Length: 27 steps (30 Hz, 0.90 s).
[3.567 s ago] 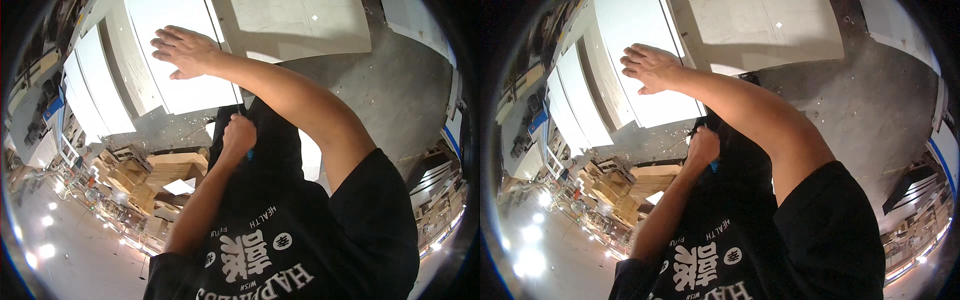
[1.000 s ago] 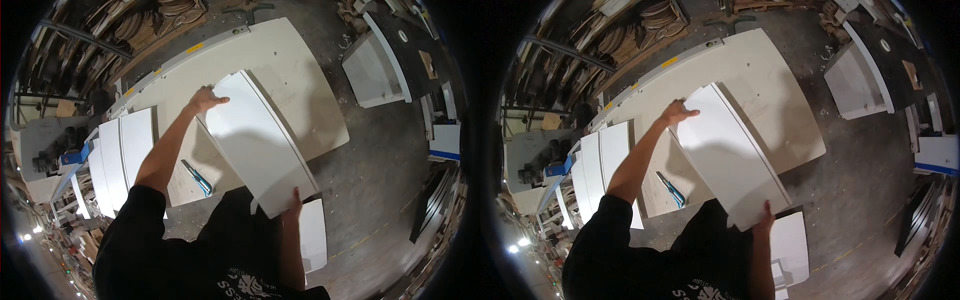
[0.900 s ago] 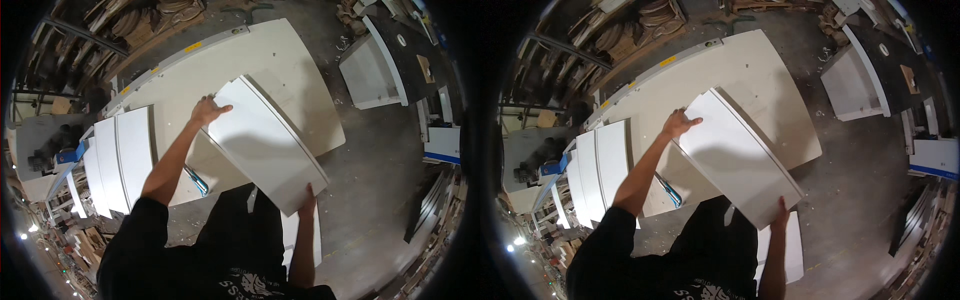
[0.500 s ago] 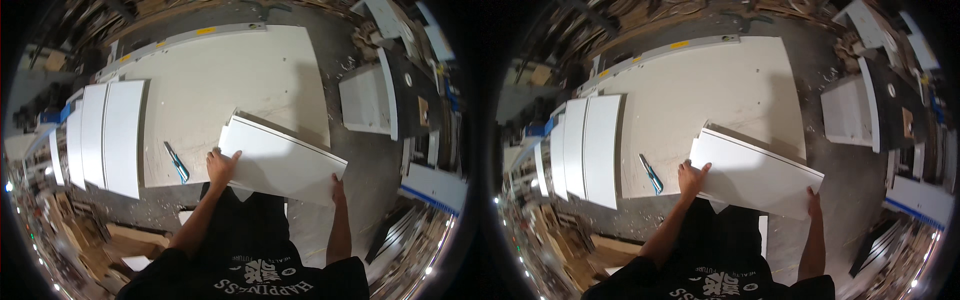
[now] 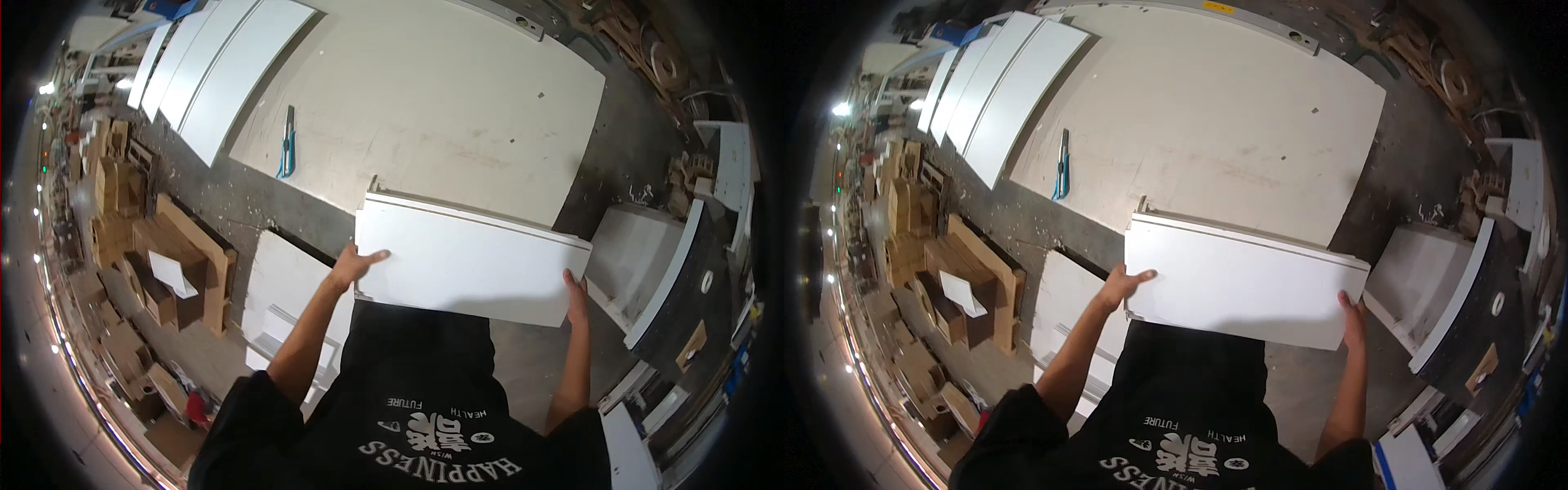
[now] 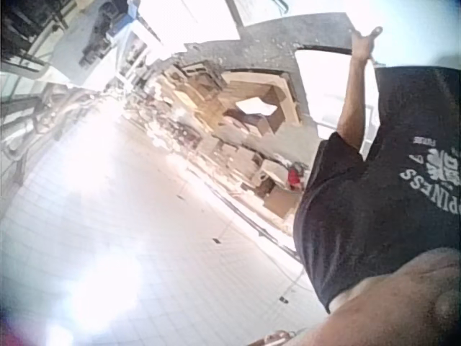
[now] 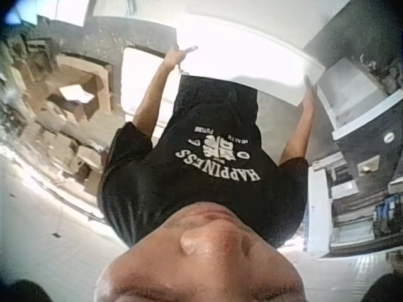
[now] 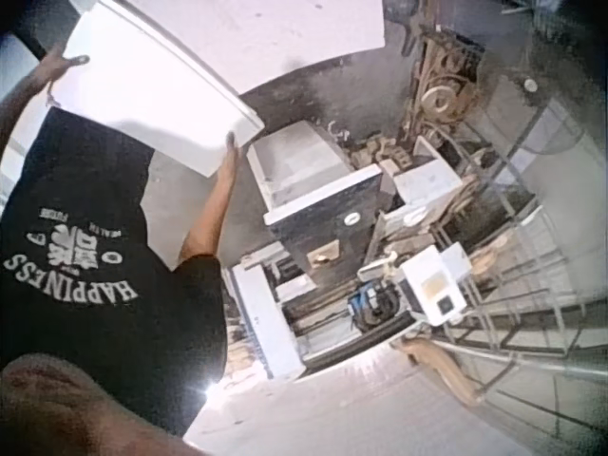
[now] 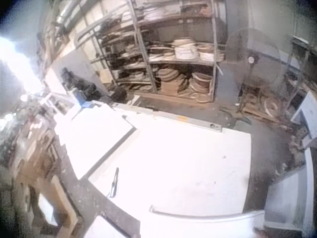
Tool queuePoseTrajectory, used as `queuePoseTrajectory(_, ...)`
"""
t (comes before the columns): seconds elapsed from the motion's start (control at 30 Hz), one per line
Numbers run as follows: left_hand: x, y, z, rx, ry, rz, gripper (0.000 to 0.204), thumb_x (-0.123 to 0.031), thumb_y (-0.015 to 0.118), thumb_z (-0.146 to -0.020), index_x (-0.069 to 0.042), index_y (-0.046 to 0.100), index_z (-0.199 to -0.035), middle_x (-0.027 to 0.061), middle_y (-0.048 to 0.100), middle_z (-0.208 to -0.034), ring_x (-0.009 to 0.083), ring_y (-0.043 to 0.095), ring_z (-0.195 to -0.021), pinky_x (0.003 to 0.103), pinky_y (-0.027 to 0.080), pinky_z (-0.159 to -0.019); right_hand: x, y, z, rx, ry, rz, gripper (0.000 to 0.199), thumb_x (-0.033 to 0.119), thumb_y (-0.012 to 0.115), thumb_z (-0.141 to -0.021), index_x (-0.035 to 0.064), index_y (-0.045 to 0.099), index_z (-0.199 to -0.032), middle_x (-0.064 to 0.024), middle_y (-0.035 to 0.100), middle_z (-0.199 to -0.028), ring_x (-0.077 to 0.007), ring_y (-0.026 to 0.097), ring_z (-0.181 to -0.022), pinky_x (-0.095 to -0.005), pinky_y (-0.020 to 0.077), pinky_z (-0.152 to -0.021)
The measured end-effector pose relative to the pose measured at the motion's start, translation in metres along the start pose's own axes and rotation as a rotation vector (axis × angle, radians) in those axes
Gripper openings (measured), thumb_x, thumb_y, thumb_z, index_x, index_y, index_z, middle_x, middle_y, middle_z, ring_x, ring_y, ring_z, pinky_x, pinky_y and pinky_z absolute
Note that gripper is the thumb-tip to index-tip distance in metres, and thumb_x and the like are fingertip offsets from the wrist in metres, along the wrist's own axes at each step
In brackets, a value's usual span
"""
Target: The recorder is using a utility knife to trim or scrape the edges of white wooden furniture panels in a workshop environment.
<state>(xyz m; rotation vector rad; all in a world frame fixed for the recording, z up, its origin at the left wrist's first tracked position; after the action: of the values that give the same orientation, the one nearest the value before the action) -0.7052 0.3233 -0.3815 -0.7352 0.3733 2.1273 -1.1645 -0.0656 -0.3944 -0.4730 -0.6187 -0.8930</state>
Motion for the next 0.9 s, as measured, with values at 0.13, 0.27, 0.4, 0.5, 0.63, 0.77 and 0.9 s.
queuePoseTrajectory(0.13, 0.025, -0.003, 0.017, -0.116, 0.179, 0.032, 0.073, -0.031, 0.09, -0.089, 0.006, 0.06, -0.143, 0.0169, 0.073, -0.131, 0.0252, 0.071, -0.115, 0.039, 0.057, -0.101, 0.028, 0.007, -0.038, 0.018, -0.12, 0.041, 0.083, 0.046, 0.088, -0.093, -0.0014, 0.053, -0.151, -0.0099, 0.064, -0.14, -0.0243, 0.061, -0.127, -0.039, 0.0467, -0.111)
queuePoseTrajectory(0.27, 0.016, -0.026, 0.061, -0.158, 0.236, 0.131, 0.078, -0.031, 0.094, -0.084, 0.005, 0.059, -0.144, 0.0147, 0.07, -0.134, 0.0252, 0.066, -0.124, 0.04, 0.053, -0.109, 0.097, 0.029, -0.049, 0.115, -0.255, 0.066, 0.076, 0.035, 0.091, -0.092, 0.0001, 0.053, -0.148, -0.0064, 0.066, -0.136, -0.0214, 0.06, -0.125, -0.0374, 0.0445, -0.112)
queuePoseTrajectory(0.4, 0.018, -0.047, 0.077, -0.445, 0.455, 0.186, 0.082, -0.022, 0.101, -0.073, 0.005, 0.062, -0.14, 0.0126, 0.072, -0.129, 0.0236, 0.068, -0.12, 0.039, 0.053, -0.107, 0.171, 0.064, -0.12, 0.353, -0.567, 0.167, 0.076, 0.031, 0.091, -0.09, -0.0003, 0.052, -0.147, -0.0079, 0.065, -0.135, -0.0203, 0.061, -0.122, -0.0372, 0.0498, -0.106)
queuePoseTrajectory(0.5, 0.026, -0.061, 0.08, -0.511, 0.463, 0.135, 0.09, -0.025, 0.104, -0.067, 0.004, 0.062, -0.141, 0.0122, 0.071, -0.131, 0.0254, 0.065, -0.125, 0.042, 0.052, -0.11, 0.217, 0.104, -0.152, 0.498, -0.6, 0.4, 0.074, 0.023, 0.091, -0.09, -0.0012, 0.051, -0.148, -0.0088, 0.065, -0.135, -0.02, 0.061, -0.121, -0.0372, 0.0523, -0.102)
queuePoseTrajectory(0.63, 0.03, -0.056, 0.087, -0.578, 0.434, 0.161, 0.083, -0.02, 0.104, -0.069, 0.004, 0.064, -0.137, 0.0123, 0.073, -0.129, 0.0246, 0.067, -0.121, 0.042, 0.054, -0.106, 0.236, 0.155, -0.146, 0.542, -0.717, 0.482, 0.068, 0.014, 0.087, -0.092, -0.0012, 0.05, -0.147, -0.0095, 0.066, -0.132, -0.0219, 0.064, -0.115, -0.0369, 0.0522, -0.103)
queuePoseTrajectory(0.77, 0.04, -0.044, 0.094, -0.576, 0.425, 0.228, 0.082, -0.018, 0.105, -0.068, 0.003, 0.065, -0.137, 0.0129, 0.073, -0.13, 0.0251, 0.067, -0.123, 0.042, 0.054, -0.107, 0.23, 0.146, -0.158, 0.488, -0.751, 0.543, 0.063, 0.015, 0.084, -0.096, -0.0019, 0.048, -0.146, -0.0115, 0.066, -0.133, -0.0213, 0.066, -0.115, -0.0352, 0.0553, -0.099)
queuePoseTrajectory(0.9, 0.046, -0.021, 0.115, -0.726, 0.451, 0.042, 0.075, -0.006, 0.1, -0.071, 0.001, 0.066, -0.136, 0.0095, 0.074, -0.129, 0.0234, 0.066, -0.124, 0.04, 0.052, -0.111, 0.21, 0.098, -0.183, 0.509, -0.454, 0.414, 0.056, 0.008, 0.072, -0.104, -0.0023, 0.045, -0.153, -0.0113, 0.059, -0.145, -0.0206, 0.061, -0.128, -0.0372, 0.0615, -0.093)
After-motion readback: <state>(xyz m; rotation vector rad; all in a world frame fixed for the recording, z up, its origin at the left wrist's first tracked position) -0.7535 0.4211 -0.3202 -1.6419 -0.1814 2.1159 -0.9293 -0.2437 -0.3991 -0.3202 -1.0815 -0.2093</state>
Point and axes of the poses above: each hand's wrist, its own z-axis away from the middle knuckle, its own y-axis out of the palm, x = y × z, the point moved 3 cm from there along -z, towards the middle knuckle
